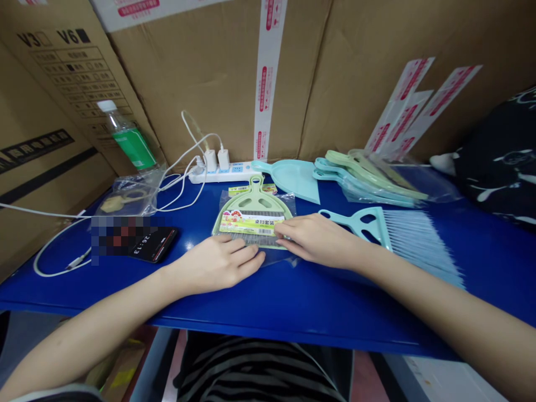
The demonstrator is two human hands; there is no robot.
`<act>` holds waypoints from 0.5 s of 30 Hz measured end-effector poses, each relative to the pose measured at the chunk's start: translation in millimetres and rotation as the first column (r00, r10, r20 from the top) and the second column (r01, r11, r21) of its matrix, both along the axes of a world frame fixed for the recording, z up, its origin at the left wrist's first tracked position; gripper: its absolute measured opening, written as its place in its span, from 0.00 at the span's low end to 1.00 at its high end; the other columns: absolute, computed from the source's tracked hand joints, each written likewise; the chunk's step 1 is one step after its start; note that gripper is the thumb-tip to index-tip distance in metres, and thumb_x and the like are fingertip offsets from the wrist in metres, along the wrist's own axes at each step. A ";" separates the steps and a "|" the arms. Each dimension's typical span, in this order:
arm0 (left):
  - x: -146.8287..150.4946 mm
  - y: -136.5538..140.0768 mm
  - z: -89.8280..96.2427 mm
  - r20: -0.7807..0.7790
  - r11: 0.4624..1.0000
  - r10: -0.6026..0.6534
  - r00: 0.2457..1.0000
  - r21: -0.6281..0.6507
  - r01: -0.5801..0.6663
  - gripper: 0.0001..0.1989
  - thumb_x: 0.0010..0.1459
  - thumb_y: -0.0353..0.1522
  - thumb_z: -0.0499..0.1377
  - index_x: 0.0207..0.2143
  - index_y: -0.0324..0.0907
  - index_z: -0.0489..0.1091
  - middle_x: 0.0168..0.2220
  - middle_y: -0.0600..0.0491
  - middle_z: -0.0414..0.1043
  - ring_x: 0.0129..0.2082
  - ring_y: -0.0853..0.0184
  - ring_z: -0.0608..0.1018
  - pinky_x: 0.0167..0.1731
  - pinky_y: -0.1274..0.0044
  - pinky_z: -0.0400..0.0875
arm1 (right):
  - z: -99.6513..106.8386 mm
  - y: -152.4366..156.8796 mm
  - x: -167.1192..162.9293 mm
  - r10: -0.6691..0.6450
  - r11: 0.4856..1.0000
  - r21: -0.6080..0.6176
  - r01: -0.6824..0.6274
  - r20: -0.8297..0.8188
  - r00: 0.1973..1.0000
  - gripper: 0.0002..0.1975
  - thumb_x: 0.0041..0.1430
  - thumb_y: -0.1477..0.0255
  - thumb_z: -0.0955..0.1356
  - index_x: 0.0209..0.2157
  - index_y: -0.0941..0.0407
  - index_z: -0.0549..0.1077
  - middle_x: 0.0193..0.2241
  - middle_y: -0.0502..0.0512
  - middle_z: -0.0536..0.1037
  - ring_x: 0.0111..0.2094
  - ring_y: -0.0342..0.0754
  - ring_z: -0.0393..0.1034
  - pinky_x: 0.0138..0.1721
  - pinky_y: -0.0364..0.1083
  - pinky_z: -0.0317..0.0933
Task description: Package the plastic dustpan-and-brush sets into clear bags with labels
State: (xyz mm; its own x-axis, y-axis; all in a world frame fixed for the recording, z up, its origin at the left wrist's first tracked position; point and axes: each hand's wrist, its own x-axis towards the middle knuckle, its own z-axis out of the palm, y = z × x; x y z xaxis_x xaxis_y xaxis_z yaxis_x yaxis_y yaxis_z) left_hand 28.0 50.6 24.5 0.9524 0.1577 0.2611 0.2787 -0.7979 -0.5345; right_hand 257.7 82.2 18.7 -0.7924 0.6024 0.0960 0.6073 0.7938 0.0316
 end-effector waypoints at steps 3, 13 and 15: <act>0.0 0.6 -0.7 -0.012 1.000 -0.004 1.000 -0.014 0.004 0.14 0.64 0.23 0.47 0.42 0.36 0.71 0.36 0.52 0.77 0.28 0.70 0.76 0.25 0.77 0.70 | 0.1 -0.1 0.4 0.000 1.000 -0.002 0.000 -0.006 1.000 0.08 0.62 0.74 0.60 0.31 0.57 0.68 0.27 0.56 0.77 0.26 0.47 0.69 0.26 0.44 0.51; -1.2 1.7 -4.1 -0.054 0.999 0.033 0.998 -0.003 -0.033 0.10 0.62 0.23 0.50 0.42 0.35 0.70 0.33 0.50 0.78 0.27 0.69 0.76 0.25 0.77 0.69 | 0.5 -0.2 -0.5 0.004 1.000 0.001 -0.004 -0.011 1.000 0.07 0.62 0.74 0.61 0.30 0.57 0.68 0.27 0.55 0.77 0.26 0.47 0.68 0.26 0.44 0.51; -1.9 1.6 -3.7 -0.053 0.999 0.039 0.998 0.021 -0.038 0.10 0.61 0.22 0.50 0.42 0.34 0.69 0.31 0.51 0.77 0.26 0.69 0.76 0.24 0.77 0.68 | 0.8 -0.1 -0.4 0.002 1.000 0.000 -0.002 -0.007 1.000 0.07 0.62 0.75 0.61 0.30 0.57 0.68 0.27 0.55 0.77 0.26 0.47 0.68 0.26 0.44 0.51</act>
State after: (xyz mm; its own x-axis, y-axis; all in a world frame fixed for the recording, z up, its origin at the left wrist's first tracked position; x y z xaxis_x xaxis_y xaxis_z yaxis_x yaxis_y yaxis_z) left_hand 26.1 52.2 20.8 0.9583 0.1899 0.2136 0.2797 -0.7763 -0.5649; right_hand 257.3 82.2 19.5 -0.7928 0.6010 0.1013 0.6061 0.7949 0.0276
